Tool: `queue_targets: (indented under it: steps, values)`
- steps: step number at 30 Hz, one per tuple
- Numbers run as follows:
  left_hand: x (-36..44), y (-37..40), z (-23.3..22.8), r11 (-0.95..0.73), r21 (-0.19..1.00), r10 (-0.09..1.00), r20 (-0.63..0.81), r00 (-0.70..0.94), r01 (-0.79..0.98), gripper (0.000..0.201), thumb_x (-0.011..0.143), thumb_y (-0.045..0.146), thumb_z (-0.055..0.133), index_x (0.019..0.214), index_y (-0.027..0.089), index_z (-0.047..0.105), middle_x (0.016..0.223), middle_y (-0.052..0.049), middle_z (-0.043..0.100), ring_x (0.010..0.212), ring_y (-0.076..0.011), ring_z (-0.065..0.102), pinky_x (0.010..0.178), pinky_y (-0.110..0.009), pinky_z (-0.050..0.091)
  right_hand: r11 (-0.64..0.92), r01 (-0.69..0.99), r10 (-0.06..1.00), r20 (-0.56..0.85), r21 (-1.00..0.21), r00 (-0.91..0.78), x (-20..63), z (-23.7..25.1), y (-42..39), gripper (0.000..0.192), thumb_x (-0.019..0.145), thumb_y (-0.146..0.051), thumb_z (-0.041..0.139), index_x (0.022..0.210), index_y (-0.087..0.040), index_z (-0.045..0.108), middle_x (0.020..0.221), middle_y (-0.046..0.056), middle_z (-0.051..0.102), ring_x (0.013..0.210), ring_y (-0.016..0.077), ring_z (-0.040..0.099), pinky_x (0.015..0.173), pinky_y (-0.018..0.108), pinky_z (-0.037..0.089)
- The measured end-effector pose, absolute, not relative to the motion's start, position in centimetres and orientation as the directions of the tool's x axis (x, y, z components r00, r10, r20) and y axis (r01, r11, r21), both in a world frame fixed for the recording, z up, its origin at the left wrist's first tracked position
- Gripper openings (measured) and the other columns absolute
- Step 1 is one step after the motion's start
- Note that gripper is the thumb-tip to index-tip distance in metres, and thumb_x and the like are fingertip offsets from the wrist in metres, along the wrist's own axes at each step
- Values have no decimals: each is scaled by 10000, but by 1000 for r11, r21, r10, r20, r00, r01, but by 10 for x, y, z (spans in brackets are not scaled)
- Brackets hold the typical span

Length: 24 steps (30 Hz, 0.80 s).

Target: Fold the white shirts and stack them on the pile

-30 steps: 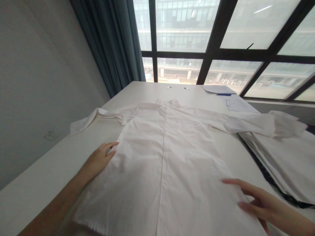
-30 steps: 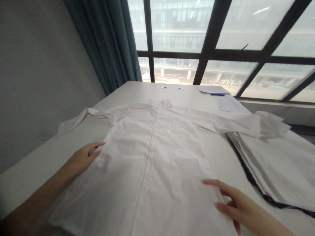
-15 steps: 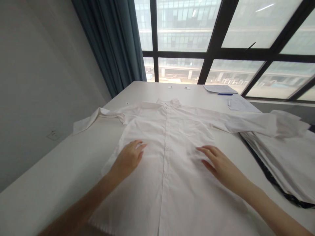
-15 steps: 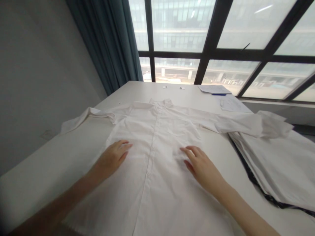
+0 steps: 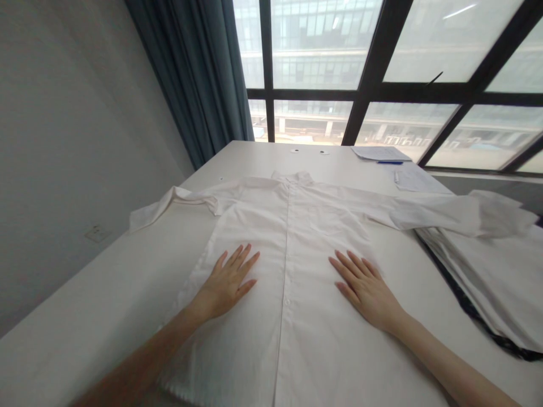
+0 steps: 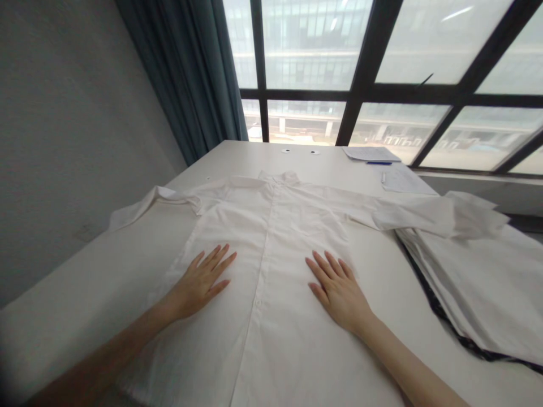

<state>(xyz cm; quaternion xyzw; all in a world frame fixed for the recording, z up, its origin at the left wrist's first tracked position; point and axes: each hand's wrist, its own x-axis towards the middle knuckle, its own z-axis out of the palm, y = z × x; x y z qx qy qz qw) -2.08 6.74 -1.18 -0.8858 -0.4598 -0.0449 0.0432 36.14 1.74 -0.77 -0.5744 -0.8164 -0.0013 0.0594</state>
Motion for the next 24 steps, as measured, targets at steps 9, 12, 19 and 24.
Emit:
queue_targets:
  steps: [9, 12, 19, 24]
  values:
    - [-70, 51, -11, -481, -59, 861, 153, 485, 874, 594, 996, 494, 248, 1522, 219, 252, 1565, -95, 286, 1457, -240, 227, 1150, -470, 233, 258, 966, 952, 173, -6, -253, 386, -17, 1, 567, 990, -518, 263, 1502, -283, 326, 1563, 22, 296, 1441, 242, 248, 1125, 476, 302]
    - [-70, 51, -10, -484, -53, 861, 148, 486, 874, 598, 992, 497, 260, 1519, 214, 260, 1566, -101, 280, 1453, -245, 236, 1147, -475, 244, 244, 970, 954, 182, -8, -239, 392, -19, -1, 586, 985, -530, 249, 1501, -266, 333, 1565, 34, 289, 1446, 250, 232, 1116, 478, 315]
    - [-57, 60, -11, -483, -23, 864, 149, 481, 875, 588, 993, 489, 274, 1517, 223, 267, 1565, -101, 284, 1454, -242, 235, 1155, -469, 228, 208, 978, 964, 173, -12, -202, 404, -20, -3, 598, 973, -547, 242, 1505, -287, 323, 1558, 35, 309, 1438, 260, 253, 1124, 502, 282]
    - [-52, 60, -10, -492, -29, 860, 138, 491, 870, 598, 995, 500, 250, 1513, 203, 281, 1568, -111, 272, 1459, -248, 219, 1155, -473, 219, 203, 979, 968, 153, -10, -199, 411, -19, -1, 594, 969, -543, 256, 1499, -288, 334, 1556, 41, 319, 1435, 260, 263, 1128, 502, 265]
